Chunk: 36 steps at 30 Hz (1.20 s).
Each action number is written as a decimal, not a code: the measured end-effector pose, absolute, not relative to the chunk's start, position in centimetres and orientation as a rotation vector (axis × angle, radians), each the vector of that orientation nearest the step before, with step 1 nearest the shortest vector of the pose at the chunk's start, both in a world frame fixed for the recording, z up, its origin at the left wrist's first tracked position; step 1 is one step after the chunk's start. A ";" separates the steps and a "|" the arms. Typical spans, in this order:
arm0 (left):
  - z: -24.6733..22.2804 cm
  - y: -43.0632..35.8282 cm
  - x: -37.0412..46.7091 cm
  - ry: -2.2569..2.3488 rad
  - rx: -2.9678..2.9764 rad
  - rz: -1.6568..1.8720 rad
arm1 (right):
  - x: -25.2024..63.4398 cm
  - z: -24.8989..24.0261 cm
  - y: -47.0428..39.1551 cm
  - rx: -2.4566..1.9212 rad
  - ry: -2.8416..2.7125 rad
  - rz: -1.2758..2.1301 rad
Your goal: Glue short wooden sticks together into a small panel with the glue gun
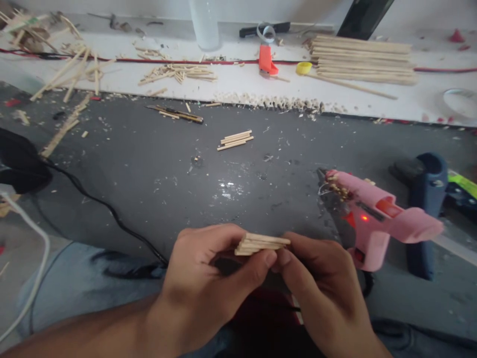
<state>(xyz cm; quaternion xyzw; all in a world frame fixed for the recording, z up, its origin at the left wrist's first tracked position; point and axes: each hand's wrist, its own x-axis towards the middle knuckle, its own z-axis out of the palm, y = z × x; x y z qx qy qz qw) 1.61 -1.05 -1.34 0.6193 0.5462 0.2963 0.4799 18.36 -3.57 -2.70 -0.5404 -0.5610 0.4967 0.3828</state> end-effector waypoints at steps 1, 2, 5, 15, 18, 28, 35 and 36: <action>-1.4 -1.0 1.6 1.336 1.509 0.715 | 18.3 -2.7 -3.6 -1.385 -1.410 1.275; -1.4 -1.0 1.7 1.342 1.511 0.714 | 18.2 -2.7 -3.7 -1.395 -1.386 1.276; -1.4 -1.0 1.8 1.364 1.525 0.737 | 17.9 -2.7 -4.1 -1.459 -1.320 1.265; -1.4 -1.5 1.6 1.347 1.369 0.664 | 17.1 -1.6 -4.6 -1.663 -1.197 1.314; -1.5 -1.5 1.7 1.371 1.380 0.647 | 17.1 -1.6 -4.5 -1.671 -1.216 1.289; -1.9 -1.5 1.6 1.179 0.917 0.715 | 17.8 -2.8 -4.8 -1.596 -1.430 1.116; -1.9 -1.6 1.3 1.092 0.760 0.717 | 18.4 -3.1 -4.6 -1.429 -1.519 1.073; -1.9 -1.6 1.3 1.094 0.760 0.718 | 18.4 -3.1 -4.6 -1.424 -1.513 1.096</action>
